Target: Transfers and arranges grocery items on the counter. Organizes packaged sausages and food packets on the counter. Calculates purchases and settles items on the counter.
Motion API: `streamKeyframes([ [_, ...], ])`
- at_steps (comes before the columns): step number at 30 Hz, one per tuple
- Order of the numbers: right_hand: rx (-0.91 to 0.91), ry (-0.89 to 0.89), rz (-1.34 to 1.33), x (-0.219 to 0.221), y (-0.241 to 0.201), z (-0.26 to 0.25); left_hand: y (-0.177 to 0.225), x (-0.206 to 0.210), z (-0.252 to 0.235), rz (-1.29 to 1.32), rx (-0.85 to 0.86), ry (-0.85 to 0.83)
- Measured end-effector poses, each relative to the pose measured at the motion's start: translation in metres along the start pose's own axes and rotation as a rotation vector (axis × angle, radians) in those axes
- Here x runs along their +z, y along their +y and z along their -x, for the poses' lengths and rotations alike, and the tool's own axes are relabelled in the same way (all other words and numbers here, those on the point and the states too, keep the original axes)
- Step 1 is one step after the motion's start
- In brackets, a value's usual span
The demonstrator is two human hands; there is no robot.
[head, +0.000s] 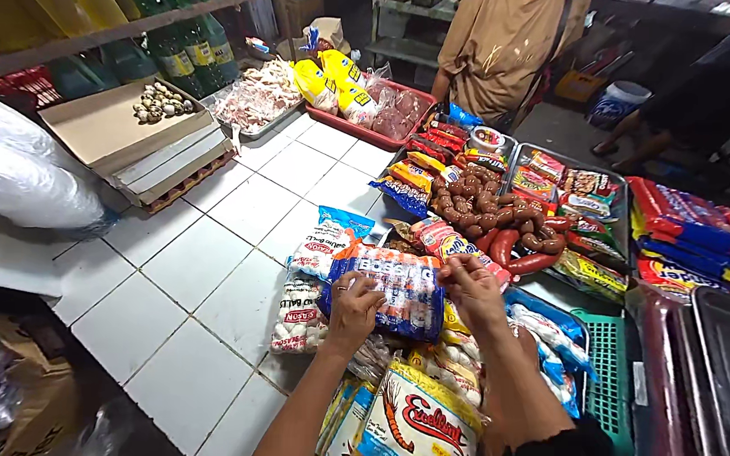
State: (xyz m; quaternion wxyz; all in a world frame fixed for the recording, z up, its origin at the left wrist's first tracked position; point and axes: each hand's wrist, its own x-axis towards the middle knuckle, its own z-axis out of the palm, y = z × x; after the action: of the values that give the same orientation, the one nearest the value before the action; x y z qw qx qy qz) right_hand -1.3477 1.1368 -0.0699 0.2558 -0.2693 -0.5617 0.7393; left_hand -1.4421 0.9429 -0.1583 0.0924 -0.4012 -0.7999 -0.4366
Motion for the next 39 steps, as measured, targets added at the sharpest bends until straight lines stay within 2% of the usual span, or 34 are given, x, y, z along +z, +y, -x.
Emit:
streamKeyframes([
  [3,-0.153,0.079,0.177,-0.033,-0.019,0.007,-0.001,-0.002,-0.002,0.043,0.032,0.013],
  [5,-0.279,0.071,0.43,-0.051,-0.019,0.012,0.001,0.005,-0.005,0.049,0.088,-0.122],
  [8,-0.374,-0.098,0.799,-0.057,0.002,0.019,0.014,0.023,-0.014,-0.073,0.164,-0.275],
  [10,-0.393,-0.209,0.953,-0.049,0.022,0.027,0.019,0.026,-0.027,-0.194,0.115,-0.366],
  [13,-0.517,-0.292,1.006,-0.042,0.051,0.035,0.016,0.024,-0.04,-0.22,0.03,-0.379],
  [17,-0.592,-0.25,1.008,-0.042,0.06,0.038,0.019,0.026,-0.031,-0.009,0.217,-0.305],
  [21,-0.632,-0.227,1.03,-0.039,0.064,0.037,0.017,0.029,-0.078,0.035,0.126,-0.5],
  [24,-0.649,-0.211,1.044,-0.038,0.065,0.036,0.021,0.031,-0.105,-0.007,0.043,-0.655],
  [31,-0.623,-0.215,1.11,-0.033,0.057,0.024,0.028,0.007,-0.072,-0.015,0.17,-0.659],
  [33,-0.59,-0.212,1.152,-0.025,0.052,0.013,0.028,0.003,-0.076,0.011,0.163,-0.692],
  [36,-0.489,-0.205,1.234,-0.01,0.045,-0.006,0.02,0.012,-0.1,-0.005,0.13,-0.717],
  [39,-0.334,-0.324,1.392,0.008,0.03,-0.008,0.015,0.023,-0.118,-0.048,0.099,-0.725],
])
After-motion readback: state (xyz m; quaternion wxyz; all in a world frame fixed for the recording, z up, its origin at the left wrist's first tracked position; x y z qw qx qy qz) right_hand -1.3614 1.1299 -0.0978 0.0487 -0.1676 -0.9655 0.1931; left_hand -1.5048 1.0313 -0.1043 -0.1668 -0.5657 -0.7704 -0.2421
